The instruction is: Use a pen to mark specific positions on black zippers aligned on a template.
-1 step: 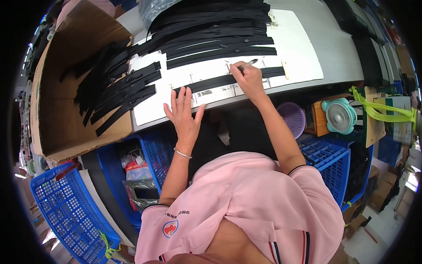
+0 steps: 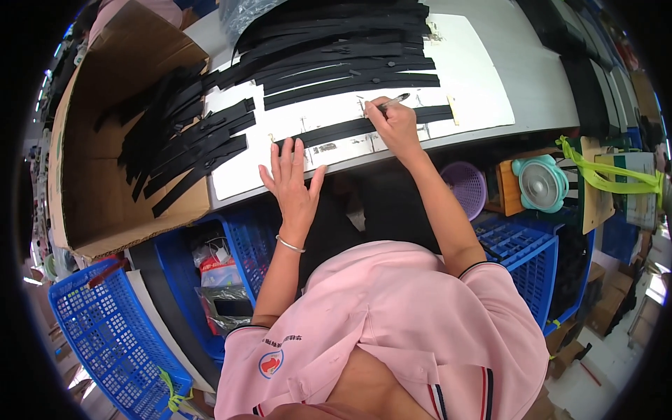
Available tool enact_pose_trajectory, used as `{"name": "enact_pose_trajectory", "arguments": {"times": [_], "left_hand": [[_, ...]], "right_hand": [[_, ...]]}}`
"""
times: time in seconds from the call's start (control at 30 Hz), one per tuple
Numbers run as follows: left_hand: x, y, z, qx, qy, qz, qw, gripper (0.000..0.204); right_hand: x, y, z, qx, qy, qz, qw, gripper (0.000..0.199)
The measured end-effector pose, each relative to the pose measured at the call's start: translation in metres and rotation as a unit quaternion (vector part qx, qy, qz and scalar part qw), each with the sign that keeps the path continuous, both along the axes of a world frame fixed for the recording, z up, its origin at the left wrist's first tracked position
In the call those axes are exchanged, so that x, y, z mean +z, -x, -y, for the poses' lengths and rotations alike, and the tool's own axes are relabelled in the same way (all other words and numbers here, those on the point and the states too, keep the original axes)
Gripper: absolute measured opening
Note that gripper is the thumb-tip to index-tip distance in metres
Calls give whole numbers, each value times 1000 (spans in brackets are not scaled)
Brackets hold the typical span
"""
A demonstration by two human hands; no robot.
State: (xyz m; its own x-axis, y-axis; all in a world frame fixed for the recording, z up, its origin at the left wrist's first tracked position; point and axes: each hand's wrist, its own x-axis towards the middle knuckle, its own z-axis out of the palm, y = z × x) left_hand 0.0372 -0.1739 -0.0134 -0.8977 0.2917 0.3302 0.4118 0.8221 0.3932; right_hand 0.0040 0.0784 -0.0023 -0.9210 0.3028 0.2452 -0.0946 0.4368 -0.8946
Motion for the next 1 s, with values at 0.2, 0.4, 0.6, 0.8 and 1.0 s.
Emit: {"name": "enact_pose_trajectory", "arguments": {"times": [0.2, 0.4, 0.6, 0.8, 1.0], "left_hand": [[24, -2, -39, -83, -38, 5, 996, 73], [17, 2, -72, -110, -54, 28, 992, 64], [12, 2, -72, -102, -38, 23, 994, 56], [12, 2, -75, -98, -31, 15, 995, 56], [13, 2, -76, -100, -23, 12, 995, 56]], "right_hand": [[-1, -1, 2, 9, -28, 2, 1000, 25], [-12, 4, 1, 12, -74, -61, 995, 25], [-2, -3, -1, 41, -13, 0, 999, 23], [-4, -3, -4, 65, -30, -50, 996, 24], [-4, -4, -5, 71, -82, -60, 992, 21]]}}
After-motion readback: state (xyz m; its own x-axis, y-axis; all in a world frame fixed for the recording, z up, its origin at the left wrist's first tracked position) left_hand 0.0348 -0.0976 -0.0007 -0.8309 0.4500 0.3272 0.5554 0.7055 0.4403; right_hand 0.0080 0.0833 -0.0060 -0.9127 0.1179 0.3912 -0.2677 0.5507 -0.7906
